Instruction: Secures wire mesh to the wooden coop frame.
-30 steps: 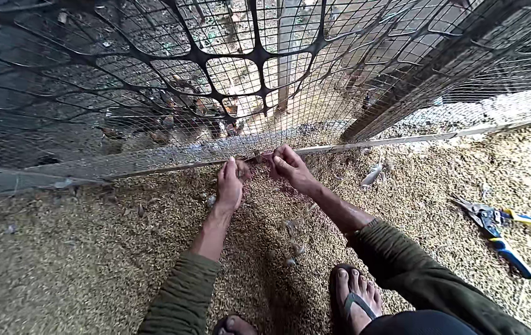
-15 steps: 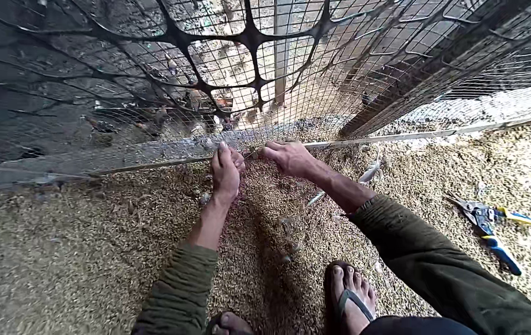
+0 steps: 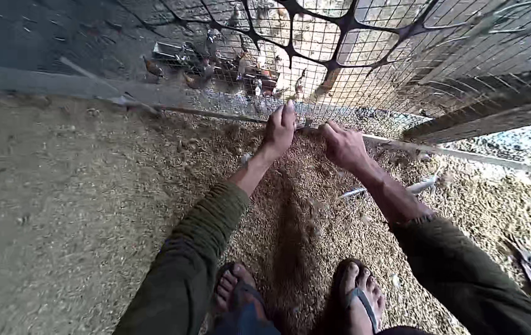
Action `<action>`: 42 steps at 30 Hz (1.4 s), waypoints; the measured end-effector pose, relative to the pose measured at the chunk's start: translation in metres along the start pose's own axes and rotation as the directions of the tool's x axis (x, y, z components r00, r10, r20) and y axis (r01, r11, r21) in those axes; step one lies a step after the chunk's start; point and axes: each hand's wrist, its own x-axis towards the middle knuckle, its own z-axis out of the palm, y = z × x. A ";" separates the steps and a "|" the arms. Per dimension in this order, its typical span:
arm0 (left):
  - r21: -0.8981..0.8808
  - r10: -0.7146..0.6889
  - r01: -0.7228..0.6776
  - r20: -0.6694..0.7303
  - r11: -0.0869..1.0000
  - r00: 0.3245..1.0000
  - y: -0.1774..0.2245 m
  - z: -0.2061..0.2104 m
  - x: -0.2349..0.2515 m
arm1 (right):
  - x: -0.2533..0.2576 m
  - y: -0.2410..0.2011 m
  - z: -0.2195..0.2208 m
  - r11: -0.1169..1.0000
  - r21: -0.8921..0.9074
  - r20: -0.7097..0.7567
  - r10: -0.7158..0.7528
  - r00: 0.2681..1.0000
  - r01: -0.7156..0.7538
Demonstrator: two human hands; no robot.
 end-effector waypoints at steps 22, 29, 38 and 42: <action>-0.597 -0.213 0.150 -0.036 0.788 0.976 0.004 0.045 -0.062 | -0.037 -0.055 0.019 0.334 0.776 0.246 0.621 0.744 -0.535; -0.566 -0.171 0.101 -0.072 0.818 0.983 0.007 0.051 -0.062 | 0.008 -0.051 0.015 -0.049 0.871 0.446 0.500 0.743 -0.490; -0.525 -0.154 0.085 -0.088 0.847 0.984 0.018 0.054 -0.060 | 0.029 -0.060 0.002 -0.181 0.864 0.465 0.644 0.608 -0.470; -0.503 -0.122 0.078 -0.056 0.861 0.991 0.014 0.055 -0.058 | 0.035 -0.062 -0.005 -0.132 0.865 0.427 0.701 0.571 -0.484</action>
